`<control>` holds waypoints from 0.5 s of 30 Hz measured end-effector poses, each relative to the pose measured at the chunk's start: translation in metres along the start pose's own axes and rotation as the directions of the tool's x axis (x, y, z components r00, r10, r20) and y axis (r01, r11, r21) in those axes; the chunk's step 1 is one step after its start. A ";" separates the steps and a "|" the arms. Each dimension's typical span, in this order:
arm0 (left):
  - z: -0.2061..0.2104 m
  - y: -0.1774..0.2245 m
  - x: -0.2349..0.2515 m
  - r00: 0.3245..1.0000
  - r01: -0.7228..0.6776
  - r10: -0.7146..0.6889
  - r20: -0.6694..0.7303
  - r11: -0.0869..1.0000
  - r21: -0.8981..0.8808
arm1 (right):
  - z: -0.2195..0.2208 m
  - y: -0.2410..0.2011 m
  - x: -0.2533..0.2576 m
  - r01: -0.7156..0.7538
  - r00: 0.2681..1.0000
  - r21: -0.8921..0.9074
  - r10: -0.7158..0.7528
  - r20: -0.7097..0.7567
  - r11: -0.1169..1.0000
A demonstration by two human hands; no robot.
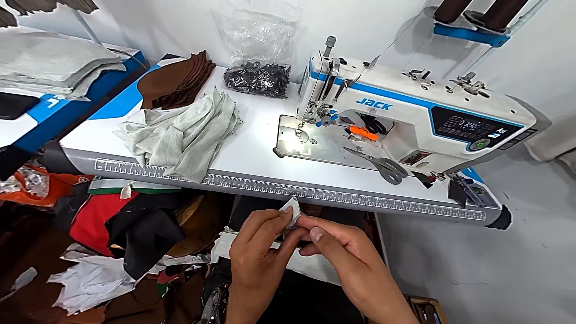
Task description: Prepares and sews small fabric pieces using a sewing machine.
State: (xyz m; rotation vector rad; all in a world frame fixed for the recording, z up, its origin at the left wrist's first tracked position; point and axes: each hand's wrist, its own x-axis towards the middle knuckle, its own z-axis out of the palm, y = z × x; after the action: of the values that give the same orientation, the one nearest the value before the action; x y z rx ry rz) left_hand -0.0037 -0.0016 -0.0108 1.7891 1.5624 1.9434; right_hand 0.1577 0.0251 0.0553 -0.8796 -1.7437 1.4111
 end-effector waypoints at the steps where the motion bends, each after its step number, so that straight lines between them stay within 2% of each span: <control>1: 0.000 -0.001 0.001 1.000 0.002 -0.002 -0.003 1.000 -0.020 | -0.002 -0.004 0.001 -0.027 0.999 -0.011 0.028 0.019 1.000; 4: -0.001 -0.002 0.005 1.000 0.029 -0.030 -0.005 0.990 -0.137 | -0.010 -0.017 0.006 -0.106 0.990 -0.022 0.107 0.096 0.994; 6: -0.003 -0.002 0.008 0.995 0.101 -0.100 0.014 0.960 -0.260 | -0.015 -0.022 0.007 -0.075 0.987 -0.113 0.090 0.135 0.991; 8: -0.007 -0.002 0.012 0.970 0.244 -0.227 0.090 0.878 -0.411 | -0.020 -0.021 0.009 0.049 0.995 -0.306 -0.021 0.094 0.951; 11: -0.016 -0.002 0.019 0.884 0.467 -0.371 0.285 0.672 -0.575 | -0.028 -0.018 0.022 0.188 0.973 -0.570 -0.229 0.000 0.800; 13: -0.019 -0.001 0.022 0.854 0.519 -0.384 0.350 0.601 -0.607 | -0.029 -0.021 0.034 0.205 0.975 -0.584 -0.216 0.052 0.785; 15: -0.020 0.000 0.022 0.861 0.508 -0.361 0.358 0.600 -0.617 | -0.026 -0.019 0.044 0.217 0.976 -0.488 -0.185 0.114 0.845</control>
State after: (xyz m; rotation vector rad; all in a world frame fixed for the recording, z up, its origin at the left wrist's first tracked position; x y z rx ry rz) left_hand -0.0264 0.0005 0.0083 1.0914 0.8738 1.6943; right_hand 0.1559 0.0720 0.0829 -0.8844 -2.2294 0.8639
